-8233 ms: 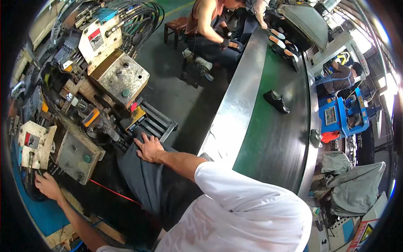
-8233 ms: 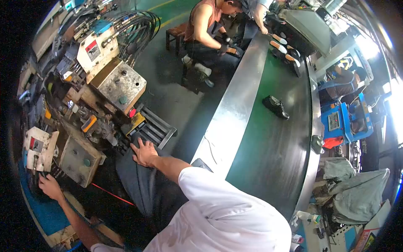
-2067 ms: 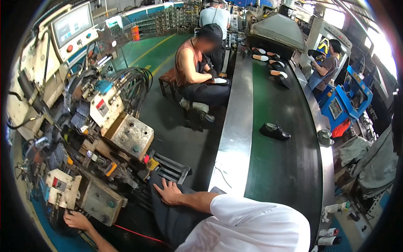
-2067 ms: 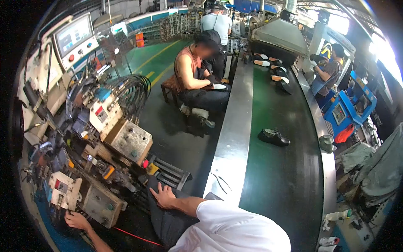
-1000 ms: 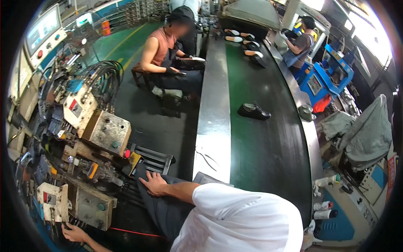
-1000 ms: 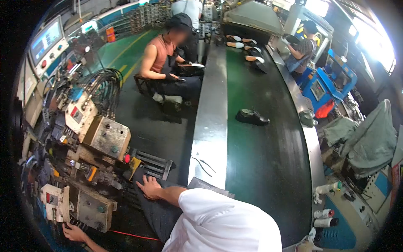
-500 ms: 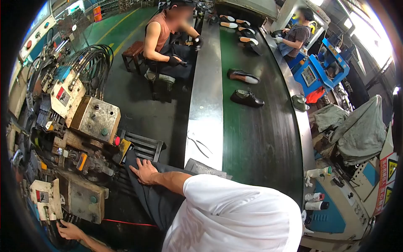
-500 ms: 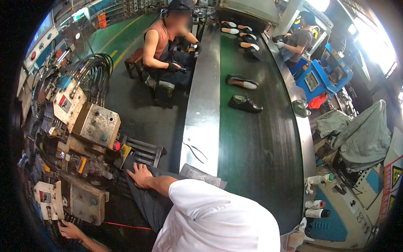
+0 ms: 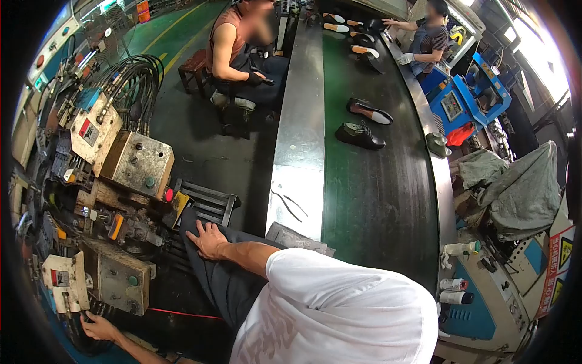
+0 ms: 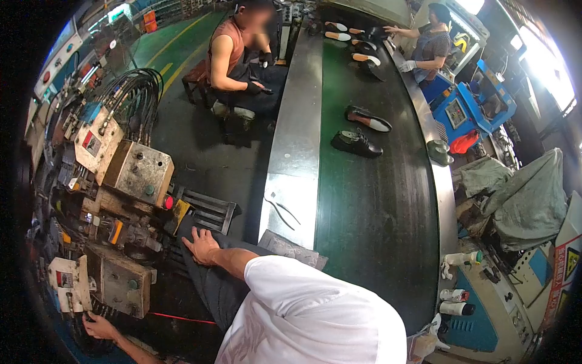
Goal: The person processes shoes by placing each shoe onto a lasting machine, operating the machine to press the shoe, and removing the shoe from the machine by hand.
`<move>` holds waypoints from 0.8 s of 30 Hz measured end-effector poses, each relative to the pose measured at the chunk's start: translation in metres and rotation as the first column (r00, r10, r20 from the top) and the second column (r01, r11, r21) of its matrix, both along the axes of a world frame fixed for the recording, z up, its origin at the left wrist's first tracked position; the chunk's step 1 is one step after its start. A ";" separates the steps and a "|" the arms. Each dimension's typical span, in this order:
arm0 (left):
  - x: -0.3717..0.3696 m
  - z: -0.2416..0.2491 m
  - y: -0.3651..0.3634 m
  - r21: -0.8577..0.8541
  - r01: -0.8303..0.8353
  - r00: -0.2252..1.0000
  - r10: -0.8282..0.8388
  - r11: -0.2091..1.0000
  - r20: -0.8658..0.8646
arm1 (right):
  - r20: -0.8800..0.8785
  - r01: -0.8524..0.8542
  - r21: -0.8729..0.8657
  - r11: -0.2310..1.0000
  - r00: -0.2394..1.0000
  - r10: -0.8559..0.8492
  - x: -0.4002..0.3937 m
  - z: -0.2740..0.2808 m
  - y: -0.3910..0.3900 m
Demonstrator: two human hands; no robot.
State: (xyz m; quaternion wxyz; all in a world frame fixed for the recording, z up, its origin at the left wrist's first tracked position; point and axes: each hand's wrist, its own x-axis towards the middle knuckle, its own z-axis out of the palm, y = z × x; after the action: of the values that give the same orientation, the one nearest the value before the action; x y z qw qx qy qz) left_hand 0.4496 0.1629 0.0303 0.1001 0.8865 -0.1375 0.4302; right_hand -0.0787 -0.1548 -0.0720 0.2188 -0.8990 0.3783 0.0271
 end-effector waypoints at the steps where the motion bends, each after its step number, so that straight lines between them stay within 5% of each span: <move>1: -0.005 0.001 -0.001 -0.008 0.011 1.000 -0.011 1.000 0.009 | 0.001 -0.004 0.002 1.000 1.000 0.004 -0.001 0.001 0.000; 24: -0.027 0.018 -0.005 -0.079 0.120 0.991 -0.125 0.990 -0.050 | 0.045 0.014 0.048 0.999 0.999 -0.016 -0.003 0.004 -0.001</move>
State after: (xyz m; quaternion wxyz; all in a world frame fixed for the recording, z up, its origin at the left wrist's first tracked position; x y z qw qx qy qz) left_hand 0.4230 0.1578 0.0482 0.1638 0.8834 -0.1725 0.4038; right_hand -0.0818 -0.1558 -0.0681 0.2490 -0.8911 0.3792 0.0141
